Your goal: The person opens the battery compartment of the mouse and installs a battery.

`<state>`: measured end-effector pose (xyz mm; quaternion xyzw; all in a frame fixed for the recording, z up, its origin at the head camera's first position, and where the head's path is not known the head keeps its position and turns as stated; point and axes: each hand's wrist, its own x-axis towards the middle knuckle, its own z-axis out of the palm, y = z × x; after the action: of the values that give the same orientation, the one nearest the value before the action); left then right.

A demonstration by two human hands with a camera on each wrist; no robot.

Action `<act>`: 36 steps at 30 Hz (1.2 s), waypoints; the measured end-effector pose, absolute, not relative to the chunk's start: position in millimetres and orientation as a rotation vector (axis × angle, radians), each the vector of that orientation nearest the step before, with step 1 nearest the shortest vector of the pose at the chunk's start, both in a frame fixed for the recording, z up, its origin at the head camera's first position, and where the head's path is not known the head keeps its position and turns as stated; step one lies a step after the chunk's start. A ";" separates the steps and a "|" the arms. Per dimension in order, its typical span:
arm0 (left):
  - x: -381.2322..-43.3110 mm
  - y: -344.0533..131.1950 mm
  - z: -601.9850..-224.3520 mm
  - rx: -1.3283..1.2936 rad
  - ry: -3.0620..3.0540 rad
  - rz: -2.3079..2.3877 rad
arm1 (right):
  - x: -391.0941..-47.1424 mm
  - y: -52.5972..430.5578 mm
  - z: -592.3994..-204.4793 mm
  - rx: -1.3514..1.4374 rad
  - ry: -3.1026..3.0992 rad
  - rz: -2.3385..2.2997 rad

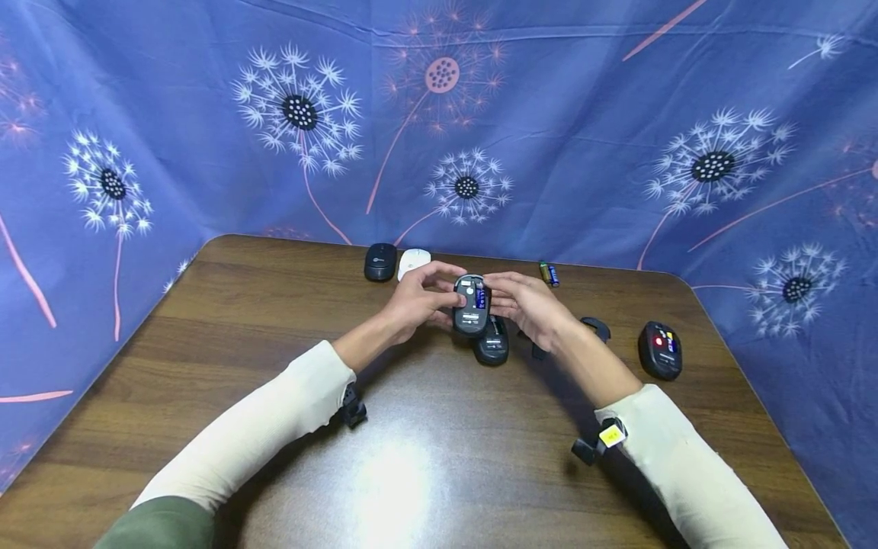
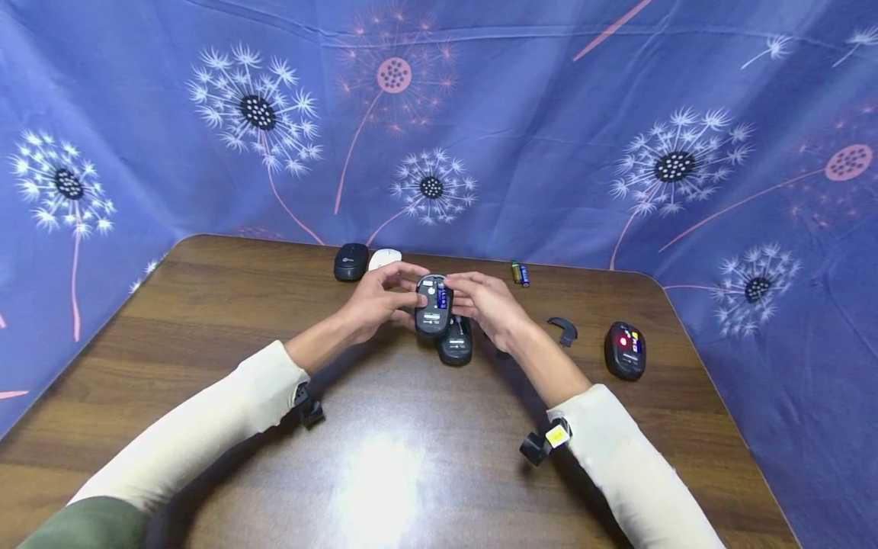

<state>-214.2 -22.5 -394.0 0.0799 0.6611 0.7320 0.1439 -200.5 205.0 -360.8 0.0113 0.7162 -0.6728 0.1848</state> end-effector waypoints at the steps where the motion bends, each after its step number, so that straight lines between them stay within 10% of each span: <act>1: -214.3 -22.1 -394.0 0.236 1.904 2.112 | -201.0 205.4 -360.5 0.030 2.003 -1.889; 36: -211.1 -16.7 -390.3 0.254 1.994 2.085 | -201.3 187.2 -367.7 0.037 2.220 -1.816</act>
<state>-211.1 -16.7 -390.3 0.0871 0.6833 0.7145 0.1223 -201.3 187.2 -367.7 0.0127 0.7668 -0.6272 0.1362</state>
